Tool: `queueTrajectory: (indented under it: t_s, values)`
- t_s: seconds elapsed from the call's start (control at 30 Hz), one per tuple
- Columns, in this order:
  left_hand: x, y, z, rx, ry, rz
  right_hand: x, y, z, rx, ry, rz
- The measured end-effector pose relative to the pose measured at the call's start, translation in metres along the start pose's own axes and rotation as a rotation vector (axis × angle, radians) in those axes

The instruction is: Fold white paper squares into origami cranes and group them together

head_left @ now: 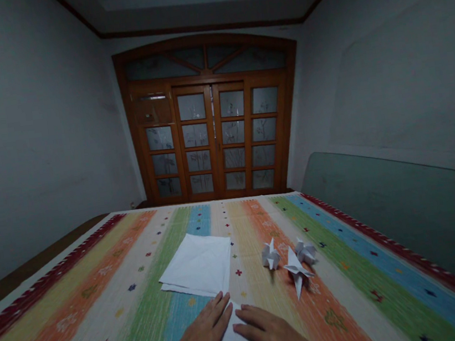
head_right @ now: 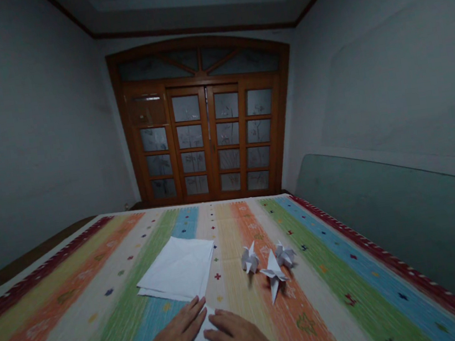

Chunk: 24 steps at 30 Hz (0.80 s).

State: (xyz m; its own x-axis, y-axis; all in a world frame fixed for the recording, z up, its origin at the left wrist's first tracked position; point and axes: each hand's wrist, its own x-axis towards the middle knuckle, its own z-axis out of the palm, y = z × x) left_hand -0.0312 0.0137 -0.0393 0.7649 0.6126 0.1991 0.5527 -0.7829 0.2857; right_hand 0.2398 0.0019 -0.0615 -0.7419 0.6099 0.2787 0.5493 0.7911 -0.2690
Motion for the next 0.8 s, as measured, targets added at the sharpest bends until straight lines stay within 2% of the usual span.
queueTrajectory:
  t_s: [0.13, 0.33, 0.5, 0.67, 0.8]
  values:
    - [0.0, 0.002, 0.0, -0.006, 0.02, -0.024, 0.003, -0.01, -0.007, 0.066, 0.028, 0.109]
    - [0.005, 0.007, -0.001, 0.044, 0.054, -0.018, 0.003, -0.007, -0.002, 0.13, 0.124, 0.089]
    - [0.012, 0.021, -0.005, 0.126, 0.042, -0.027, 0.006, -0.009, -0.001, 0.188, 0.209, 0.1]
    - [0.019, 0.033, -0.008, 0.104, 0.042, -0.072, 0.01, -0.015, -0.003, 0.27, 0.218, 0.105]
    - [0.019, 0.028, 0.003, 0.168, 0.029, -0.107, 0.012, -0.015, 0.003, 0.303, 0.209, 0.129]
